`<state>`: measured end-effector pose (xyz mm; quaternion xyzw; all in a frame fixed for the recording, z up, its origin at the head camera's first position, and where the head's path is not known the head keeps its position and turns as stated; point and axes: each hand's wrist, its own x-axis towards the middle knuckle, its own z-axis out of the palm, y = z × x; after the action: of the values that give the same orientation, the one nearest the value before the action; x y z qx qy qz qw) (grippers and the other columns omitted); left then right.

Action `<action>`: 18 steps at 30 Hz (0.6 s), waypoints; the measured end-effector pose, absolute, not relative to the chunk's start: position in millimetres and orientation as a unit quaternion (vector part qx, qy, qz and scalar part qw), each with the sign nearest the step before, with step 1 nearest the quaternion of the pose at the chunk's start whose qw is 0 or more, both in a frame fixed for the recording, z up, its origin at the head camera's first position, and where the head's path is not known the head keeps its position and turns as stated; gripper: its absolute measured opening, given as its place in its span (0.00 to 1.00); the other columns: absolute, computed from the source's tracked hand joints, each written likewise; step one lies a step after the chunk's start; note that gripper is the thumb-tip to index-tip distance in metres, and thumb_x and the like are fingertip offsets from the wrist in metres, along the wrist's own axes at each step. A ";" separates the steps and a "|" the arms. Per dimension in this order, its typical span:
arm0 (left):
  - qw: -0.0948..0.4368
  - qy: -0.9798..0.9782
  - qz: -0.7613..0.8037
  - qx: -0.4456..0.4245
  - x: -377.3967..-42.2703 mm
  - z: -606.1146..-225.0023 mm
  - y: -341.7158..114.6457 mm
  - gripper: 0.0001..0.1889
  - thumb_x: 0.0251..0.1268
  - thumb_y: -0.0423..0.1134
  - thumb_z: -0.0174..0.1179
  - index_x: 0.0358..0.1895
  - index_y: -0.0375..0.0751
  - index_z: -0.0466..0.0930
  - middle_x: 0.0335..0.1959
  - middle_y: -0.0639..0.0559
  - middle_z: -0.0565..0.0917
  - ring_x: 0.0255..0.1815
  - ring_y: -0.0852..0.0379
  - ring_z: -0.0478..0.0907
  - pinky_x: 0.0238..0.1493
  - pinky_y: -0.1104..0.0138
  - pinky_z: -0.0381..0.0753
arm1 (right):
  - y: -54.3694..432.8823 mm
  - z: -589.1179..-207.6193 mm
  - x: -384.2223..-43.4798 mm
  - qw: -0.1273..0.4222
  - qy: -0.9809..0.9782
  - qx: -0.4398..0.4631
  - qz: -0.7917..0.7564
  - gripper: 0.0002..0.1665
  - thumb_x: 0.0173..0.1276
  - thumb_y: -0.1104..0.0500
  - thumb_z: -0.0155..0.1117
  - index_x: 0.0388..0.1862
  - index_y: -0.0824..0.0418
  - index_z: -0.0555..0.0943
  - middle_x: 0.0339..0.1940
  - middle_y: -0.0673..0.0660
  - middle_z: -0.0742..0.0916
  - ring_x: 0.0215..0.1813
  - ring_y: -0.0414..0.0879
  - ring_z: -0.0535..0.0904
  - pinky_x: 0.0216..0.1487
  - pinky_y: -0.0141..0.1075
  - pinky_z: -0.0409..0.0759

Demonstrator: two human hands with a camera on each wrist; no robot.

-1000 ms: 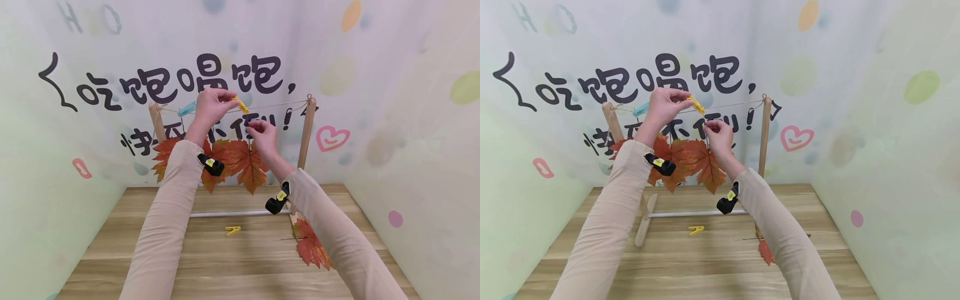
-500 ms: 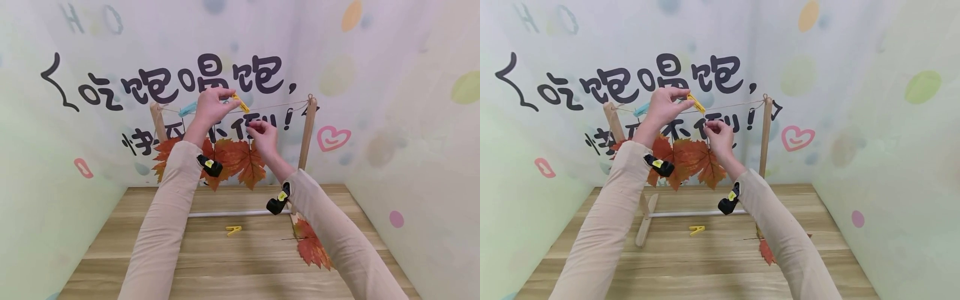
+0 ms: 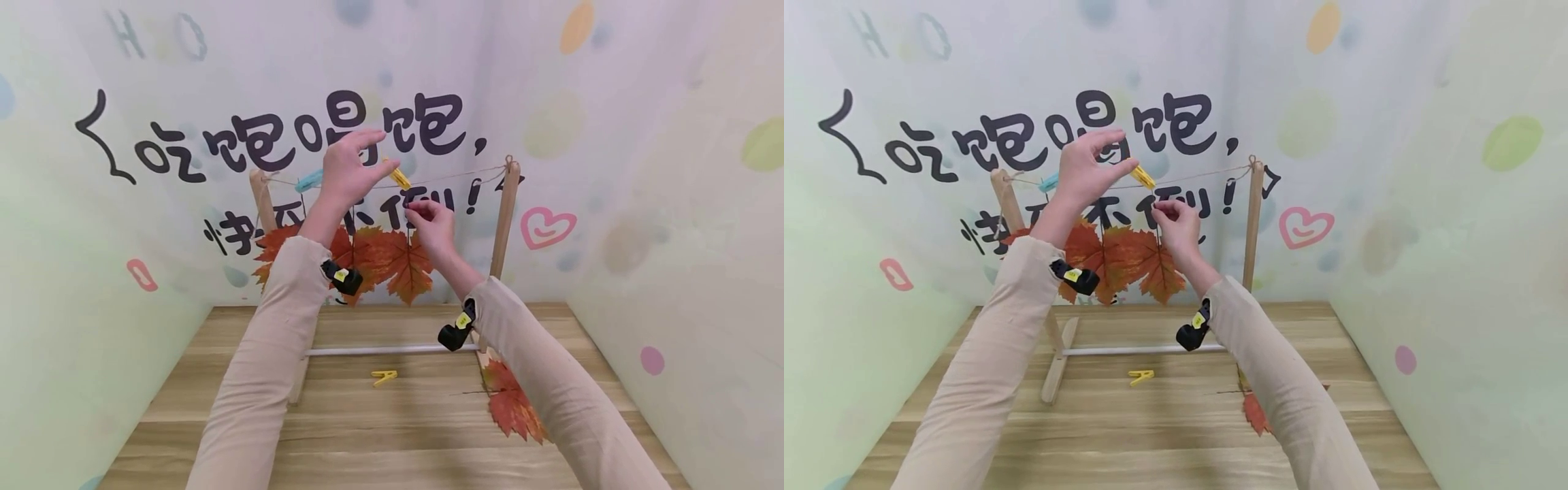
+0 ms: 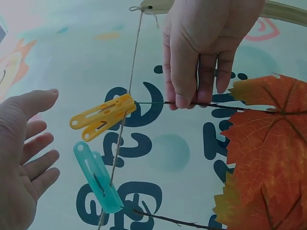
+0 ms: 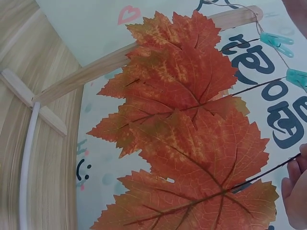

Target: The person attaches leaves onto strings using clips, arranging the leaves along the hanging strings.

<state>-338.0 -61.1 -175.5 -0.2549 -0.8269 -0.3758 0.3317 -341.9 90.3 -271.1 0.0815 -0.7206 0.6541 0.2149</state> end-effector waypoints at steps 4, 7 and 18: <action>0.356 -0.806 -0.390 -0.269 -330.9 -178.8 -64.0 0.22 0.52 0.42 0.65 0.52 0.39 0.78 0.52 0.49 0.79 0.58 0.59 0.71 0.57 0.74 0.66 | 90.8 -272.7 -340.4 0.209 -0.723 0.080 0.654 0.13 0.62 0.64 0.60 0.43 0.71 0.79 0.38 0.61 0.82 0.34 0.42 0.73 0.37 0.29 0.74; 0.367 -0.797 -0.392 -0.276 -325.7 -182.8 -65.7 0.20 0.53 0.40 0.65 0.50 0.37 0.79 0.51 0.48 0.80 0.56 0.58 0.72 0.56 0.74 0.68 | 92.3 -274.3 -339.2 0.199 -0.727 0.078 0.653 0.13 0.63 0.63 0.60 0.44 0.70 0.79 0.39 0.61 0.81 0.36 0.43 0.73 0.40 0.32 0.76; 0.387 -0.773 -0.400 -0.303 -317.0 -203.4 -71.6 0.18 0.51 0.37 0.66 0.46 0.35 0.81 0.46 0.46 0.82 0.53 0.54 0.75 0.54 0.68 0.72 | 101.3 -273.8 -335.3 0.211 -0.714 0.113 0.658 0.14 0.62 0.67 0.60 0.45 0.72 0.76 0.36 0.56 0.81 0.34 0.39 0.74 0.37 0.27 0.75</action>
<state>-317.0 -71.6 -203.4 -0.3034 -0.7735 -0.4002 0.3866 -335.3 101.3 -273.8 0.1131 -0.7136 0.6583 0.2112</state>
